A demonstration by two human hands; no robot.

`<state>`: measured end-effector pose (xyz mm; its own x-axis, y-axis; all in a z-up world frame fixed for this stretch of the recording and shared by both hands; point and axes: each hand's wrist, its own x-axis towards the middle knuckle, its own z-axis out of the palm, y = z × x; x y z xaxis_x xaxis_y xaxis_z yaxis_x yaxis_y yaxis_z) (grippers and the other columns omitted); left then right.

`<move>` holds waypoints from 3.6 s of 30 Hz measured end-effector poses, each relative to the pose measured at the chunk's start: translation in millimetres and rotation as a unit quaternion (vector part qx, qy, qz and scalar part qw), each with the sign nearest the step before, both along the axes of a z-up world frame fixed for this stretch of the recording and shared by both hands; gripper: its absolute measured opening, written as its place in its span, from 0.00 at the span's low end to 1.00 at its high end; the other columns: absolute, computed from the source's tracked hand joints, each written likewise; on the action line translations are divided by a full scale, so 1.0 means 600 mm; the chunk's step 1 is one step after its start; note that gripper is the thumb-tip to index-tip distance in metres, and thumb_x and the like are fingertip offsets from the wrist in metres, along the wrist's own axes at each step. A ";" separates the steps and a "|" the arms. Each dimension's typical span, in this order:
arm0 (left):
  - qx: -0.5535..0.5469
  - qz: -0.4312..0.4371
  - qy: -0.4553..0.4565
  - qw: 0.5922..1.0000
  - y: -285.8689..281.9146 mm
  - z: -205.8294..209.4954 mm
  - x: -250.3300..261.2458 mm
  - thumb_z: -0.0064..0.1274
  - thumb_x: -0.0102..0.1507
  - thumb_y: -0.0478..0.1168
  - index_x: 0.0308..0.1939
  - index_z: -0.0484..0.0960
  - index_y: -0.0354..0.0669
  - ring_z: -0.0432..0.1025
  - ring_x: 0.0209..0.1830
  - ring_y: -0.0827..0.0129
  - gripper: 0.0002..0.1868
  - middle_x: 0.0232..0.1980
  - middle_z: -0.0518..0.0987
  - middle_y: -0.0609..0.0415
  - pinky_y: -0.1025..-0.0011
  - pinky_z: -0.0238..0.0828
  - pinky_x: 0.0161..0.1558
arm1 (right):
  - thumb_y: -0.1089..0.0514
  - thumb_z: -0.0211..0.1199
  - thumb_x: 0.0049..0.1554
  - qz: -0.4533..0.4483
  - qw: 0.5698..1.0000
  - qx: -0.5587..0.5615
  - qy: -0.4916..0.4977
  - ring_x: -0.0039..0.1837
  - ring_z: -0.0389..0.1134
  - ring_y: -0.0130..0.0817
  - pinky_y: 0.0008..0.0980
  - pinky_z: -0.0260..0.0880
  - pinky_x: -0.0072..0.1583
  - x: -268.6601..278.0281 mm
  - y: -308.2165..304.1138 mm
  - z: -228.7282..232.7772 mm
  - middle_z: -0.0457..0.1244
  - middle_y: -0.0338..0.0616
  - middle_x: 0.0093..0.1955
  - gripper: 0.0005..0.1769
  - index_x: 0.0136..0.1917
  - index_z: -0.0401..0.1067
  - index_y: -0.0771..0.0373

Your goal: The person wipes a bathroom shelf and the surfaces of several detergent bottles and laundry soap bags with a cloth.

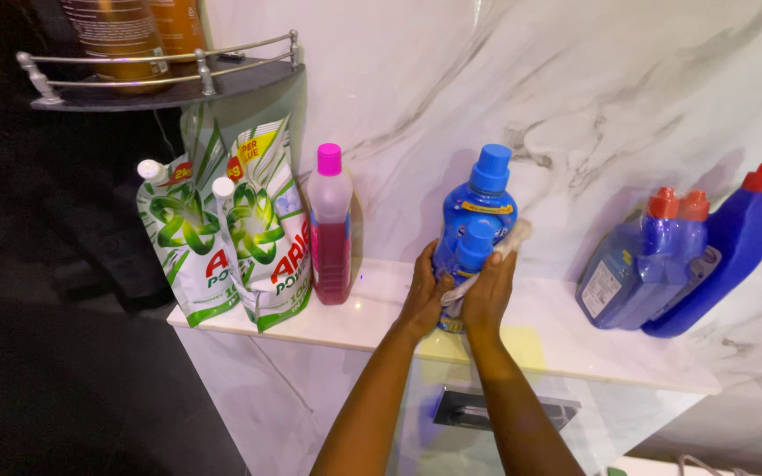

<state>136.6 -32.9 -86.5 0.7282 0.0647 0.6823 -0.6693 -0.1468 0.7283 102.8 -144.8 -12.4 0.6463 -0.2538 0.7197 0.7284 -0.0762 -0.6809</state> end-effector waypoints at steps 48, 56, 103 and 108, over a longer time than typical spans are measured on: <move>0.158 0.355 0.033 0.921 -0.297 0.046 -0.068 0.65 0.58 0.59 0.80 0.43 0.30 0.43 0.82 0.39 0.62 0.81 0.47 0.30 0.38 0.38 0.73 | 0.63 0.55 0.47 -0.258 0.928 -0.257 -0.073 0.47 0.62 0.58 0.52 0.64 0.53 -0.031 -0.419 -0.219 0.61 0.56 0.44 0.11 0.46 0.67 0.66; 0.099 0.636 -0.050 0.764 0.045 0.097 -0.140 0.66 0.55 0.47 0.78 0.43 0.29 0.48 0.78 0.35 0.60 0.79 0.51 0.26 0.43 0.43 0.75 | 0.63 0.57 0.52 -0.290 0.920 -0.256 -0.065 0.48 0.63 0.57 0.49 0.64 0.53 -0.019 -0.414 -0.236 0.62 0.57 0.43 0.08 0.45 0.68 0.68; -0.097 -0.091 -0.038 0.990 0.109 0.049 -0.092 0.50 0.67 0.62 0.78 0.59 0.40 0.72 0.61 0.63 0.44 0.64 0.77 0.47 0.66 0.69 0.64 | 0.45 0.41 0.68 -0.121 0.975 -0.156 -0.102 0.71 0.52 0.69 0.56 0.50 0.71 -0.047 0.122 0.049 0.52 0.74 0.72 0.33 0.74 0.63 0.72; -0.074 -0.081 -0.067 0.992 0.103 0.071 -0.113 0.68 0.57 0.44 0.76 0.59 0.39 0.74 0.63 0.61 0.48 0.64 0.77 0.46 0.64 0.70 0.65 | 0.40 0.35 0.73 -0.025 0.986 -0.077 0.143 0.64 0.58 0.68 0.55 0.55 0.65 0.028 0.077 0.148 0.58 0.79 0.65 0.40 0.71 0.66 0.79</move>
<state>68.6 28.6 -43.7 0.6406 0.0616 0.7654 -0.7677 0.0723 0.6368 119.3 -98.6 76.6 0.8182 -0.1920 0.5420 0.5008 -0.2252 -0.8357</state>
